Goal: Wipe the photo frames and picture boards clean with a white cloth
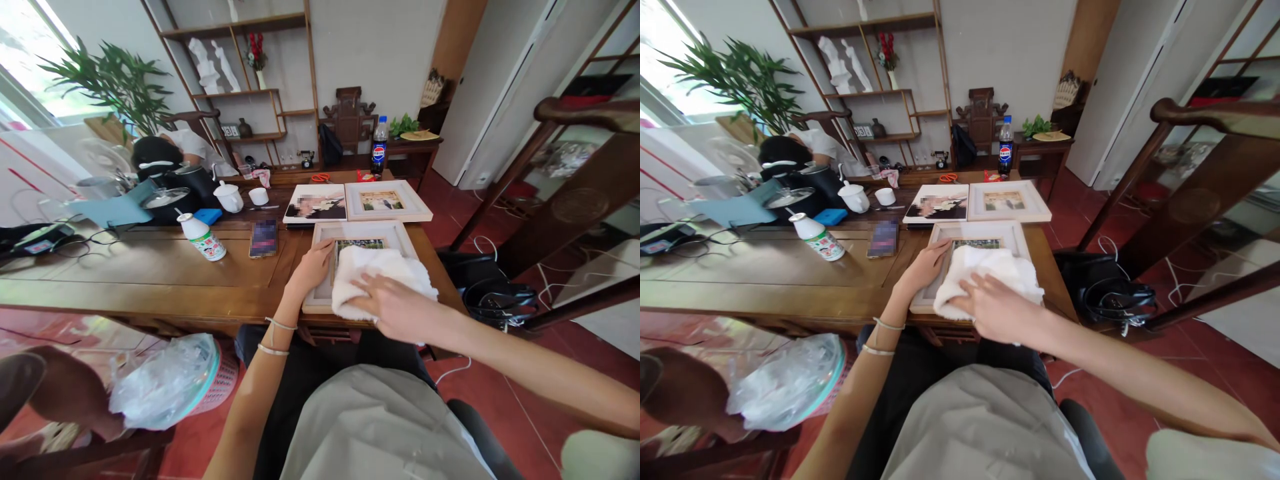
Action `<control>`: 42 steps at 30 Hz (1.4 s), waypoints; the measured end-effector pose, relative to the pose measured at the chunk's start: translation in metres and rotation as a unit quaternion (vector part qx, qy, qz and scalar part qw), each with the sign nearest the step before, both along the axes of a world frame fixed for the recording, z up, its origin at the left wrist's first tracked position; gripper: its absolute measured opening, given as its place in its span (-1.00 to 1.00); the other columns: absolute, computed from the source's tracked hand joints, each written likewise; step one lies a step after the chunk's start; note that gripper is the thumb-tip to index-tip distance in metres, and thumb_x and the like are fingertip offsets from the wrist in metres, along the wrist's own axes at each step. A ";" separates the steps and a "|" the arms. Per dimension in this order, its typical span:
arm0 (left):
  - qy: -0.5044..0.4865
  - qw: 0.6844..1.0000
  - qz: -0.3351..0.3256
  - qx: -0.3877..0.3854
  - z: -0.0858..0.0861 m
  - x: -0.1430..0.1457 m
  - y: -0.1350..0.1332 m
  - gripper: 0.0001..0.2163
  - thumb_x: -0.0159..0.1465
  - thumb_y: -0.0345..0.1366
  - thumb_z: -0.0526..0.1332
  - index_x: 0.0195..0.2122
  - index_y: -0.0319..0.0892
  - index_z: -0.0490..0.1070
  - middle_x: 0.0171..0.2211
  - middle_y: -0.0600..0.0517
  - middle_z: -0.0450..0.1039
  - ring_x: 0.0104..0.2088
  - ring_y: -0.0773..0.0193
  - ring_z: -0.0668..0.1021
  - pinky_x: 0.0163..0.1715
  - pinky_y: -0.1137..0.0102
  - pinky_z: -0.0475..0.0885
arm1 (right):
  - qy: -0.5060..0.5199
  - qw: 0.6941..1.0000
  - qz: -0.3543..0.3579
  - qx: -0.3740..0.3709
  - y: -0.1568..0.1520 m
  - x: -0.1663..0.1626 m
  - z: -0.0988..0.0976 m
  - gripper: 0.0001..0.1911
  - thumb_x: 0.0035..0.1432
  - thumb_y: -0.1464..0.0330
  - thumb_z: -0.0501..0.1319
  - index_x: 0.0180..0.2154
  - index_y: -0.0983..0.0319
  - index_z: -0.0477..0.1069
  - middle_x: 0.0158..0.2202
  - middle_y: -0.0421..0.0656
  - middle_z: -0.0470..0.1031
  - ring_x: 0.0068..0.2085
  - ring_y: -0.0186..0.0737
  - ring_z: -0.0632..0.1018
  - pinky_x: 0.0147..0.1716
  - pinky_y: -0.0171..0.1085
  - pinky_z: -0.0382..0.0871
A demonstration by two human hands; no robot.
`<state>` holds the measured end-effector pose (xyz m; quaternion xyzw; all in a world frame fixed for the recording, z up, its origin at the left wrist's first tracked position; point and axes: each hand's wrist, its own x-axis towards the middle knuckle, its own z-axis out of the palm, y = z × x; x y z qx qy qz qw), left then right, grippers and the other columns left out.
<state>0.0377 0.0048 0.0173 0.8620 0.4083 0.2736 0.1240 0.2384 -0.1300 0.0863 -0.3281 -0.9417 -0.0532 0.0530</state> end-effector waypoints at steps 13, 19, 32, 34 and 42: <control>-0.006 1.000 -0.001 0.016 -0.002 0.000 0.000 -0.59 0.33 -0.48 -0.05 0.16 -0.27 0.33 0.21 -0.17 0.31 0.22 0.11 0.37 0.21 0.17 0.30 | -0.064 0.978 -0.196 0.030 0.087 0.023 -0.010 -0.36 0.00 0.64 0.08 0.14 0.22 0.38 0.24 0.06 0.28 0.24 0.24 0.23 0.11 0.17 0.14; -0.023 1.000 -0.015 0.005 0.001 0.000 0.000 -0.59 0.33 -0.47 -0.05 0.17 -0.23 0.31 0.22 -0.16 0.30 0.22 0.11 0.37 0.20 0.17 0.31 | -0.054 0.989 -0.137 -0.009 0.060 -0.010 -0.006 -0.47 0.07 0.60 0.08 0.08 0.23 0.42 0.24 0.06 0.27 0.20 0.21 0.28 0.05 0.11 0.20; -0.006 1.000 -0.019 -0.006 0.001 -0.001 -0.003 -0.60 0.34 -0.42 0.00 0.20 -0.20 0.27 0.25 -0.13 0.27 0.27 0.12 0.29 0.23 0.15 0.26 | 0.024 0.999 -0.032 -0.030 0.017 -0.009 -0.004 -0.44 0.01 0.66 0.06 0.05 0.23 0.40 0.02 0.04 0.44 0.08 0.00 0.40 0.04 -0.03 0.27; -0.003 1.000 -0.018 0.001 0.000 0.000 -0.002 -0.62 0.37 -0.37 -0.01 0.20 -0.20 0.27 0.24 -0.14 0.28 0.27 0.13 0.30 0.22 0.17 0.27 | 0.001 0.998 -0.067 -0.009 0.037 -0.001 -0.007 -0.38 -0.01 0.69 0.05 0.10 0.24 0.36 0.06 0.07 0.40 0.12 0.03 0.36 0.05 -0.01 0.26; -0.002 1.000 -0.013 0.005 0.006 0.002 -0.004 -0.66 0.36 -0.39 0.00 0.14 -0.20 0.32 0.19 -0.15 0.34 0.23 0.09 0.35 0.18 0.15 0.30 | 0.020 0.987 -0.144 0.069 0.115 -0.010 0.000 -0.41 0.04 0.66 0.04 0.14 0.32 0.27 -0.02 0.10 0.42 0.10 0.07 0.30 0.01 -0.07 0.24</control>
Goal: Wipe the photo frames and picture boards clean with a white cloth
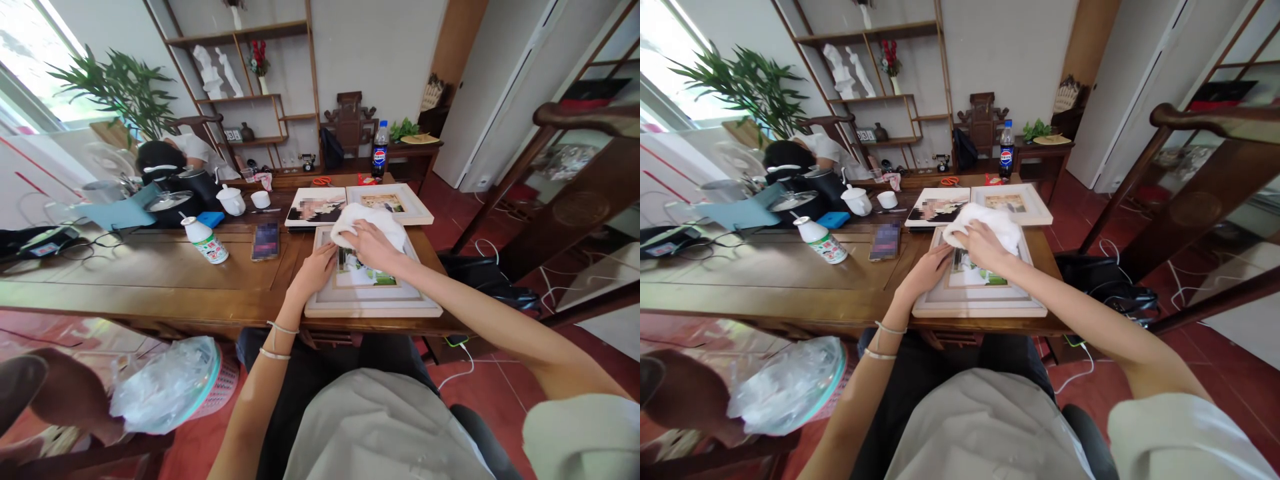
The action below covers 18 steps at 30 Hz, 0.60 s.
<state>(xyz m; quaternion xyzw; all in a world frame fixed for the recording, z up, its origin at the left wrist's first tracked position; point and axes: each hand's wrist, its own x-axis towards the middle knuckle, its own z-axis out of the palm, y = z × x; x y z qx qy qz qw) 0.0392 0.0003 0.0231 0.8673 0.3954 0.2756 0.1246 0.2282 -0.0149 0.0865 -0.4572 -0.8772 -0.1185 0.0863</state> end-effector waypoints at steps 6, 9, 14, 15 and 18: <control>-0.007 1.000 -0.008 0.000 0.001 0.000 0.000 -0.70 0.37 -0.37 0.00 0.03 -0.21 0.42 0.11 -0.16 0.41 0.15 0.09 0.43 0.15 0.18 0.34 | -0.004 0.998 0.019 -0.067 0.019 -0.018 -0.002 -0.42 0.05 0.63 0.04 0.13 0.30 0.23 -0.14 0.06 0.44 -0.02 0.02 0.36 -0.16 -0.17 0.29; -0.009 1.000 -0.005 0.002 -0.003 0.000 0.002 -0.65 0.37 -0.38 0.00 0.14 -0.23 0.34 0.21 -0.15 0.31 0.25 0.11 0.32 0.23 0.18 0.25 | -0.035 0.996 -0.025 -0.076 0.016 -0.002 0.005 -0.39 0.03 0.64 0.03 0.15 0.29 0.20 -0.20 0.07 0.46 -0.07 0.06 0.40 -0.26 -0.18 0.27; 0.000 1.000 0.003 0.001 -0.008 -0.001 0.004 -0.63 0.37 -0.37 -0.01 0.16 -0.29 0.33 0.23 -0.18 0.29 0.26 0.13 0.31 0.25 0.18 0.22 | -0.119 0.984 -0.114 -0.062 0.007 0.043 0.022 -0.42 0.01 0.65 0.01 0.11 0.32 0.25 -0.26 0.11 0.48 -0.18 0.11 0.45 -0.39 -0.17 0.20; 0.000 1.000 0.003 0.002 -0.007 -0.001 0.004 -0.63 0.38 -0.36 -0.01 0.16 -0.28 0.33 0.23 -0.18 0.29 0.26 0.13 0.31 0.25 0.19 0.23 | -0.131 0.982 -0.126 -0.061 0.005 0.050 0.024 -0.43 0.02 0.65 0.01 0.10 0.32 0.27 -0.29 0.10 0.48 -0.19 0.11 0.46 -0.39 -0.17 0.19; 0.002 1.000 0.009 -0.001 -0.006 -0.001 0.003 -0.63 0.37 -0.36 -0.01 0.16 -0.27 0.33 0.23 -0.17 0.29 0.26 0.14 0.31 0.24 0.19 0.23 | -0.150 0.979 -0.126 -0.050 -0.001 0.064 0.025 -0.44 0.01 0.66 0.01 0.08 0.32 0.29 -0.34 0.06 0.49 -0.20 0.09 0.45 -0.38 -0.17 0.18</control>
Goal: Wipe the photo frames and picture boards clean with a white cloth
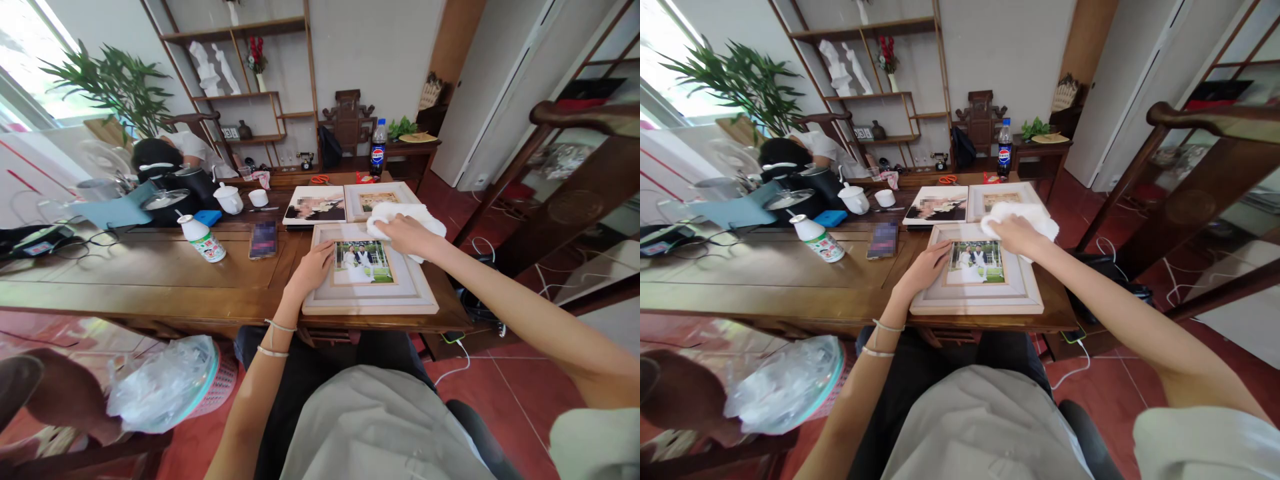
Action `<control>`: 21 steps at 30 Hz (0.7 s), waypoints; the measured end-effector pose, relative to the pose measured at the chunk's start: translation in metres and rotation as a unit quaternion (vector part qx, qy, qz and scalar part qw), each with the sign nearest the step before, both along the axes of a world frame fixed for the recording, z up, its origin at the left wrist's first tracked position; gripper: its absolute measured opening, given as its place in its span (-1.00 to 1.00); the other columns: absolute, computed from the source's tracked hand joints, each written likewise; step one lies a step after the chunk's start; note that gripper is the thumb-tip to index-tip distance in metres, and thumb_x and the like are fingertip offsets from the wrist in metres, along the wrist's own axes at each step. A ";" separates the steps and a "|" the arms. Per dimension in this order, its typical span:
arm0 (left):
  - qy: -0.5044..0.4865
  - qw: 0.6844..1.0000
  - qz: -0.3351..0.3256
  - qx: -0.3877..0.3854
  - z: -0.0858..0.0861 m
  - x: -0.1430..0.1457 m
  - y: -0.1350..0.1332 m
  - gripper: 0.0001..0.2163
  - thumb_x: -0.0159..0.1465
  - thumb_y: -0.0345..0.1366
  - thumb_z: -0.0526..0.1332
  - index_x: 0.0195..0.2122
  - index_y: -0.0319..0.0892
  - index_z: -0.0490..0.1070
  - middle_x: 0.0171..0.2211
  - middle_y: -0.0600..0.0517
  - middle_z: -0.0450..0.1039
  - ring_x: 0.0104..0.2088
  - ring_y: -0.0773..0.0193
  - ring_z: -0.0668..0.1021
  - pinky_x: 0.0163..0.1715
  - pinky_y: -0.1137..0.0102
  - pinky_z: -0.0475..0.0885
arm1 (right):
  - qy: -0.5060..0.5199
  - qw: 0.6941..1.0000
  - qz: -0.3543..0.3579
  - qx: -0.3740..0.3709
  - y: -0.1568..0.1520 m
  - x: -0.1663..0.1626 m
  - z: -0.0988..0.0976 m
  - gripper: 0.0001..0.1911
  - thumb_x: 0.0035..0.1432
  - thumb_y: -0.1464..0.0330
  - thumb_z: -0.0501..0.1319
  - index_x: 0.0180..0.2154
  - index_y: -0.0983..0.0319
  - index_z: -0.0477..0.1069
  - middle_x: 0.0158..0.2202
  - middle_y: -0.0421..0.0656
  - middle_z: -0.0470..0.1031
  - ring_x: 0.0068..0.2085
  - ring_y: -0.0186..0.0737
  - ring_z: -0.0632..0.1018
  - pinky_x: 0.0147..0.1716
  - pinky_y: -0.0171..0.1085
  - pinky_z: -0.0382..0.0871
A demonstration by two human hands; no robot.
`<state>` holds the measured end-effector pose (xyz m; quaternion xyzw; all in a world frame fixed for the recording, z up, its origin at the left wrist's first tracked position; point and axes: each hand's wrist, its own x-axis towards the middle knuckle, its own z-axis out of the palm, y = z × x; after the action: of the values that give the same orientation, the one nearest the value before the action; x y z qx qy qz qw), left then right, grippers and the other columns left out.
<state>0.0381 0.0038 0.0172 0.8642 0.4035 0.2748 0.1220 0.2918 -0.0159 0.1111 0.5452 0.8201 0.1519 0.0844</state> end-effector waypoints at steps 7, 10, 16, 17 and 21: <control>-0.015 1.000 -0.003 0.002 -0.001 0.000 0.000 -0.63 0.38 -0.34 -0.03 0.16 -0.23 0.33 0.22 -0.15 0.30 0.26 0.15 0.32 0.24 0.18 0.24 | 0.058 0.988 0.142 -0.036 -0.065 -0.040 -0.011 -0.51 -0.04 0.67 0.04 -0.05 0.31 0.40 -0.37 0.02 0.45 -0.21 0.01 0.40 -0.33 -0.19 0.18; -0.009 1.000 -0.011 0.001 0.000 -0.001 -0.001 -0.61 0.35 -0.42 -0.02 0.17 -0.23 0.32 0.23 -0.14 0.29 0.27 0.16 0.30 0.25 0.18 0.23 | 0.117 0.963 0.228 -0.089 -0.102 -0.062 -0.007 -0.57 -0.02 0.63 0.06 -0.10 0.26 0.42 -0.40 -0.05 0.40 -0.26 -0.06 0.37 -0.32 -0.20 0.19; -0.006 1.000 -0.028 0.005 0.004 -0.001 -0.003 -0.60 0.32 -0.45 -0.01 0.17 -0.26 0.32 0.23 -0.15 0.28 0.28 0.17 0.28 0.27 0.20 0.18 | 0.155 0.963 0.202 -0.086 -0.089 -0.056 -0.016 -0.44 -0.02 0.65 0.07 0.03 0.21 0.41 -0.23 0.01 0.47 -0.11 0.00 0.39 -0.17 -0.10 0.27; -0.007 1.000 -0.025 0.006 0.004 -0.001 -0.003 -0.62 0.34 -0.41 -0.01 0.17 -0.24 0.32 0.23 -0.15 0.30 0.28 0.17 0.29 0.27 0.19 0.19 | 0.152 0.970 0.178 -0.067 -0.077 -0.050 -0.022 -0.39 -0.04 0.67 0.06 0.06 0.21 0.39 -0.12 0.04 0.47 -0.02 0.05 0.37 -0.10 -0.03 0.26; -0.001 1.000 -0.006 0.003 0.001 0.001 -0.001 -0.64 0.37 -0.35 -0.01 0.16 -0.21 0.34 0.23 -0.14 0.30 0.27 0.15 0.29 0.25 0.16 0.21 | 0.108 0.991 0.080 0.001 -0.026 -0.024 -0.040 -0.25 -0.11 0.74 0.01 0.14 0.20 0.32 0.23 0.03 0.27 0.27 0.25 0.11 0.08 0.36 0.01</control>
<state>0.0389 0.0029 0.0179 0.8668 0.3971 0.2759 0.1220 0.2674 -0.0424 0.0714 0.4916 0.8650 0.0992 -0.0180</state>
